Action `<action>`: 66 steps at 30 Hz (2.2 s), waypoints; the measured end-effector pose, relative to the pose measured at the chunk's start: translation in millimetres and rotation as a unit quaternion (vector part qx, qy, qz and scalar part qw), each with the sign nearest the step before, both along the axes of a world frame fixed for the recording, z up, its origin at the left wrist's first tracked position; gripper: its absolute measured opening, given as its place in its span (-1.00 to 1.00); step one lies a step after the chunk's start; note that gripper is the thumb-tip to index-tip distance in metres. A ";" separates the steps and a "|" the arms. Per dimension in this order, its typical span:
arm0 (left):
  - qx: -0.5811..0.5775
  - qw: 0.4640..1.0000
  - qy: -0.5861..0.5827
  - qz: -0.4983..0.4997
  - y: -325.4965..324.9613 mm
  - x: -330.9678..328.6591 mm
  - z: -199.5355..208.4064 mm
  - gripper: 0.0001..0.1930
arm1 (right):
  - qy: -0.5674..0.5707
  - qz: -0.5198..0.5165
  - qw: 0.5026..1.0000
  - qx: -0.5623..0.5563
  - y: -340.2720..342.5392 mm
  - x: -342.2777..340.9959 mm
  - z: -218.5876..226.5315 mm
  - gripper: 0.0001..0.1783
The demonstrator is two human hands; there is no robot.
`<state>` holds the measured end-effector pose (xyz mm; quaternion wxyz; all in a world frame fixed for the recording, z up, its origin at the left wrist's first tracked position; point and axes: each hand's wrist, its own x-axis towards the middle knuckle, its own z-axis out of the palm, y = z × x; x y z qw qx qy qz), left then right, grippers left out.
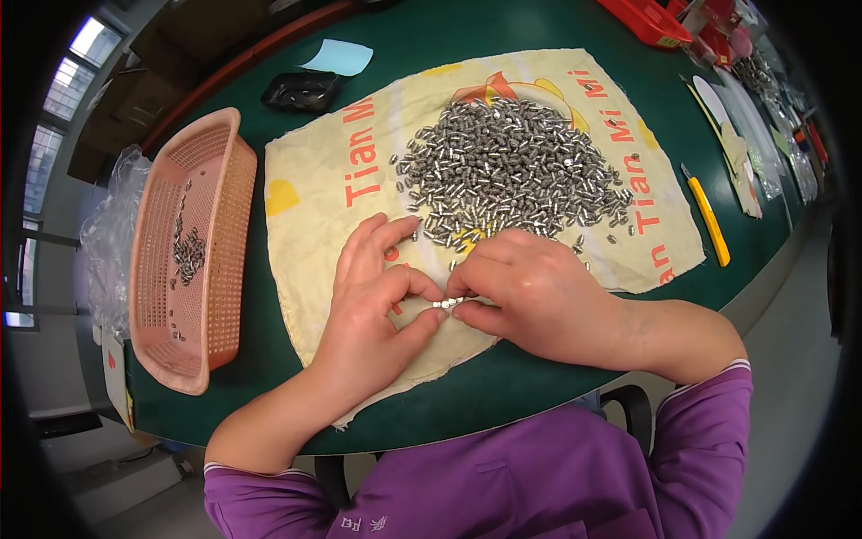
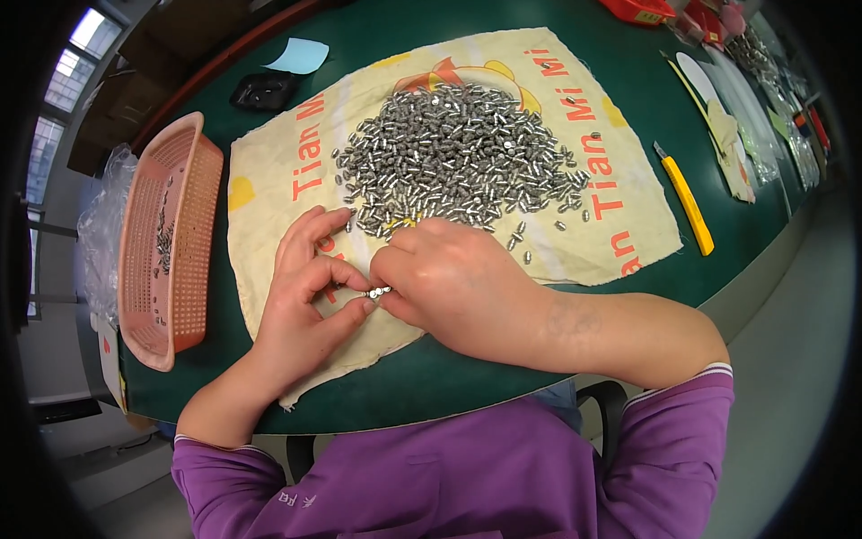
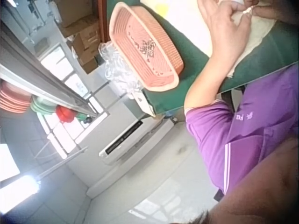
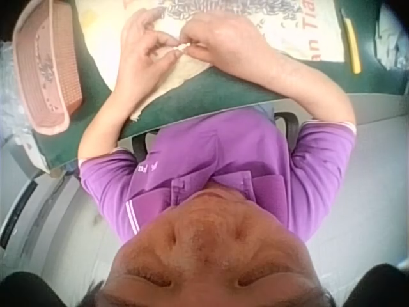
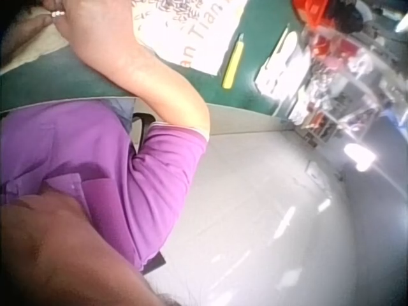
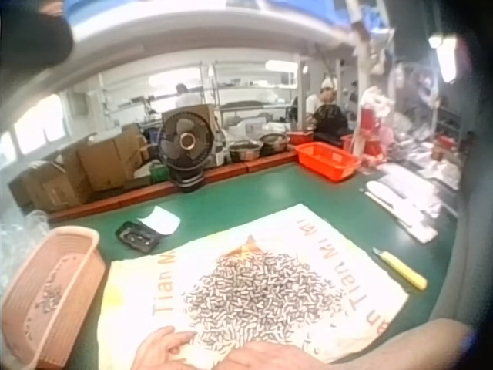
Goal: The recorder is sorting small metal pins from a pile on a cloth mat and precisely inserting them into plastic carrier strips using their hands and a small manual tool.
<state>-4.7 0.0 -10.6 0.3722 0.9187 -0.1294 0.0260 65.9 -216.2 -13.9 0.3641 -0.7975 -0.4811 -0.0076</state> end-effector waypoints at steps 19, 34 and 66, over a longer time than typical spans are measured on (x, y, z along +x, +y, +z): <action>-0.193 0.975 -0.068 0.087 15.7 11.5 -10.1 -0.47 | -0.008 0.057 0.998 0.007 1.6 2.6 3.4 -0.66; -0.349 0.936 0.001 0.048 10.9 7.7 -13.8 -0.50 | -0.035 0.072 0.996 -0.038 7.2 0.4 -1.0 -0.83; -0.467 0.877 0.114 0.017 6.9 1.0 -8.0 -0.68 | -0.018 0.087 0.995 -0.034 8.5 -5.7 3.5 -0.85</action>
